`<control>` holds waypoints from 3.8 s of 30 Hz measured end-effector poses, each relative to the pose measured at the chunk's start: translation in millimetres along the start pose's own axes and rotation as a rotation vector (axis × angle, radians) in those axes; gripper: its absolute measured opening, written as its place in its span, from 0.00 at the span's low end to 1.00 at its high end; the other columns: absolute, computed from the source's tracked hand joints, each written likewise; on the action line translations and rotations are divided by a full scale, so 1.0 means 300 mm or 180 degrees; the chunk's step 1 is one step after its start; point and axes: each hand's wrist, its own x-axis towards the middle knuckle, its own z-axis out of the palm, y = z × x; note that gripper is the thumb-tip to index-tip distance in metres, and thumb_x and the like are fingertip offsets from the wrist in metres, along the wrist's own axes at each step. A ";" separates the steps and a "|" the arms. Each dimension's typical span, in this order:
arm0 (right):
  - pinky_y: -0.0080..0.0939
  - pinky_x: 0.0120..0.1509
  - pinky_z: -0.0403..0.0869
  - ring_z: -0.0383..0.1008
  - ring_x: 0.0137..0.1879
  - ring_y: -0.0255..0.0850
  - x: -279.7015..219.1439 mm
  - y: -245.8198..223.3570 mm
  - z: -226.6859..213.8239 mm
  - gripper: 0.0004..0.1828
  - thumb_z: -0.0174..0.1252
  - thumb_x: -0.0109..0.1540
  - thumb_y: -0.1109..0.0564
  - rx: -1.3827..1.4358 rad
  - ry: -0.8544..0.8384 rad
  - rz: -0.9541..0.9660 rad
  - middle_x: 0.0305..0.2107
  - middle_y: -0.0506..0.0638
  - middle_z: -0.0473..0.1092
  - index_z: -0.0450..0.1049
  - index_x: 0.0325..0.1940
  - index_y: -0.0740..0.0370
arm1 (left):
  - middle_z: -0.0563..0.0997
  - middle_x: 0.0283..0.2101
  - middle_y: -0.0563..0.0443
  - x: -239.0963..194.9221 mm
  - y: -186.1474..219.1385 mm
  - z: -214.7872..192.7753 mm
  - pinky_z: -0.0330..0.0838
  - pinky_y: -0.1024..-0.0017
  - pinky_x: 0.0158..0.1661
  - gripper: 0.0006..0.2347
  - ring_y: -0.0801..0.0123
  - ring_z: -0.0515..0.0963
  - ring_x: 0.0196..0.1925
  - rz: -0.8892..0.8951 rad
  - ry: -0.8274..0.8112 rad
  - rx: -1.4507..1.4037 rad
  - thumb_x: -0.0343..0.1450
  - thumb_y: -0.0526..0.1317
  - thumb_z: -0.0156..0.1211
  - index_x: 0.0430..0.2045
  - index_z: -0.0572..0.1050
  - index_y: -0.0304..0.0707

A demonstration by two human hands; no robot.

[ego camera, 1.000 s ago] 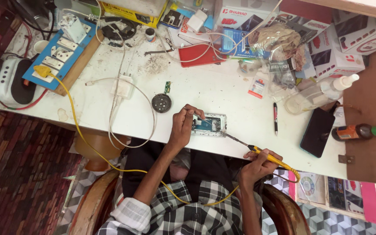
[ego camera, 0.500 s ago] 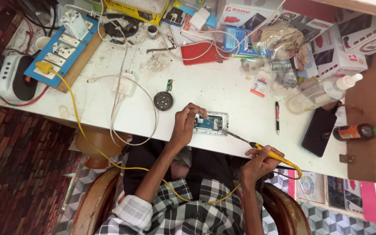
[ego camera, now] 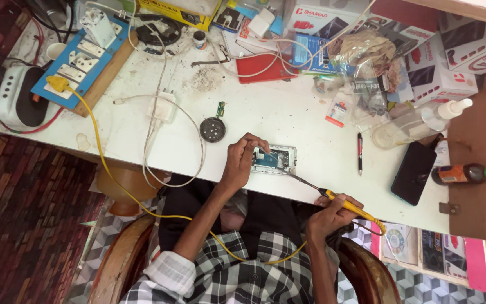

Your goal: The person uses a soldering iron to work on a small electronic circuit board placed on a cluttered workbench. They hold the board with one hand and apply the soldering iron with the other, focusing on specific points on the board.

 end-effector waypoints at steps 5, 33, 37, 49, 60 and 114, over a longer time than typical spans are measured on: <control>0.37 0.34 0.72 0.63 0.26 0.35 -0.016 -0.003 -0.003 0.08 0.46 0.76 0.58 -0.0120 -0.0159 -0.0105 0.25 0.51 0.62 0.56 0.52 0.65 | 0.81 0.35 0.46 0.004 -0.014 0.003 0.76 0.69 0.50 0.14 0.70 0.81 0.41 0.0767 -0.0080 -0.0336 0.84 0.41 0.41 0.34 0.70 0.30; 0.35 0.30 0.70 0.63 0.23 0.35 -0.014 -0.020 -0.003 0.12 0.48 0.76 0.54 -0.0371 0.0185 -0.0148 0.20 0.51 0.62 0.55 0.51 0.65 | 0.82 0.34 0.48 -0.001 0.008 0.000 0.73 0.72 0.45 0.15 0.73 0.79 0.38 0.0824 -0.0039 -0.0243 0.84 0.42 0.42 0.35 0.73 0.31; 0.36 0.30 0.70 0.62 0.24 0.35 -0.016 -0.017 -0.003 0.12 0.48 0.76 0.54 -0.0256 0.0051 -0.0183 0.22 0.51 0.61 0.55 0.51 0.65 | 0.83 0.33 0.49 -0.002 0.006 -0.006 0.69 0.74 0.35 0.15 0.77 0.72 0.29 0.0540 0.0002 -0.0109 0.83 0.42 0.41 0.34 0.73 0.32; 0.35 0.32 0.71 0.65 0.25 0.35 -0.014 -0.047 0.005 0.11 0.47 0.76 0.55 -0.0499 -0.0013 -0.0255 0.23 0.51 0.63 0.56 0.50 0.66 | 0.83 0.37 0.50 -0.004 -0.014 0.004 0.67 0.75 0.41 0.13 0.79 0.72 0.34 0.0947 -0.0021 -0.0355 0.85 0.40 0.41 0.38 0.73 0.32; 0.32 0.32 0.67 0.65 0.27 0.33 0.079 -0.124 0.040 0.11 0.46 0.76 0.56 -0.0786 -0.0183 -0.0114 0.24 0.50 0.64 0.56 0.54 0.67 | 0.83 0.39 0.54 -0.078 0.017 0.099 0.57 0.81 0.25 0.13 0.87 0.60 0.23 0.0465 0.0150 -0.0638 0.82 0.41 0.44 0.37 0.75 0.32; 0.34 0.25 0.67 0.66 0.23 0.35 0.230 -0.098 -0.045 0.16 0.54 0.72 0.48 0.0238 0.0517 0.0723 0.23 0.49 0.65 0.59 0.43 0.59 | 0.83 0.36 0.38 -0.081 0.254 0.106 0.69 0.48 0.44 0.13 0.47 0.82 0.41 -0.1377 -0.0701 0.3301 0.76 0.45 0.50 0.37 0.82 0.41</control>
